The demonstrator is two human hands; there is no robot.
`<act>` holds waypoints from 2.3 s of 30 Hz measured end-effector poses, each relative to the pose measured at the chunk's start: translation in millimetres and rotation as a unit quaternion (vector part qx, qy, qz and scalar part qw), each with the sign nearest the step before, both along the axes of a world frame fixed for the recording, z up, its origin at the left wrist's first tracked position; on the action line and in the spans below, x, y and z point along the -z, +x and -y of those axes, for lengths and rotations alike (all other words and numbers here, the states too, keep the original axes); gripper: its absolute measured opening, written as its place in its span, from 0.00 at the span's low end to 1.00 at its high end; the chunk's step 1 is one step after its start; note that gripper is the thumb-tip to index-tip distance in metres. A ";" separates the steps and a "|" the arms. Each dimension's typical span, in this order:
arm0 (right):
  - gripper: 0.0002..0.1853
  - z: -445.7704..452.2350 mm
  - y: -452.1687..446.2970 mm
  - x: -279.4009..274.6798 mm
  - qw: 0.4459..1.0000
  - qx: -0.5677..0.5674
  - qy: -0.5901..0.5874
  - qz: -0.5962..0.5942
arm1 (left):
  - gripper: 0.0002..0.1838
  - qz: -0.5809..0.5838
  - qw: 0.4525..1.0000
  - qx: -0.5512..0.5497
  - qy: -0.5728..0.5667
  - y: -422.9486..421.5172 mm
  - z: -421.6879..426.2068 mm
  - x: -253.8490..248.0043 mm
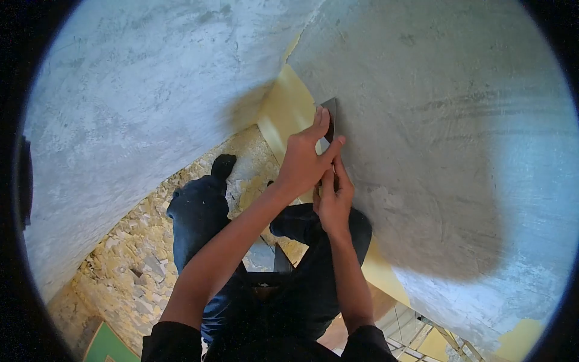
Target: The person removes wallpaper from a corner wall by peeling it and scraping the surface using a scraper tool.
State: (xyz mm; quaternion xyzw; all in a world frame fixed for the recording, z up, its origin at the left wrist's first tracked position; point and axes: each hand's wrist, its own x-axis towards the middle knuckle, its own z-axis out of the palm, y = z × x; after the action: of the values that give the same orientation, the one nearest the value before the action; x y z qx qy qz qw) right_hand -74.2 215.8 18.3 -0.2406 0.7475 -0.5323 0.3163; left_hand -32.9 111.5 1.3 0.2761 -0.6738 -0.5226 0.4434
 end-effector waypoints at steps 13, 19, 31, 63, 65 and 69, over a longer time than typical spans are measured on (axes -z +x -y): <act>0.21 8.5 -3.6 -6.7 1.000 0.001 0.031 0.002 | 0.23 -0.008 0.999 -0.026 -0.018 -3.5 -4.3 6.4; 0.23 7.7 -3.5 3.1 0.999 0.005 0.014 -0.034 | 0.24 -0.016 0.999 -0.027 0.009 -4.3 -1.3 5.0; 0.24 10.4 7.1 -2.3 0.999 -0.001 0.020 -0.026 | 0.22 -0.018 0.999 -0.020 0.032 -1.1 -7.5 9.5; 0.25 13.7 8.8 8.1 0.998 -0.010 0.005 -0.060 | 0.23 -0.034 0.997 -0.037 0.061 -3.8 3.6 12.2; 0.25 18.9 5.1 17.6 0.996 -0.016 -0.033 -0.081 | 0.23 -0.035 0.999 -0.026 0.018 -0.4 2.5 12.4; 0.25 18.4 8.2 9.3 0.993 -0.025 0.006 -0.115 | 0.23 -0.041 0.997 -0.018 0.065 -2.8 7.8 15.5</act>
State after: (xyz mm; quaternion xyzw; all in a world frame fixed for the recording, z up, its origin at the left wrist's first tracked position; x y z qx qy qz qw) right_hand -66.1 197.4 9.0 -0.3172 0.7756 -0.4886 0.2433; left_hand -35.7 103.7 -14.1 0.2944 -0.6147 -0.5681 0.4612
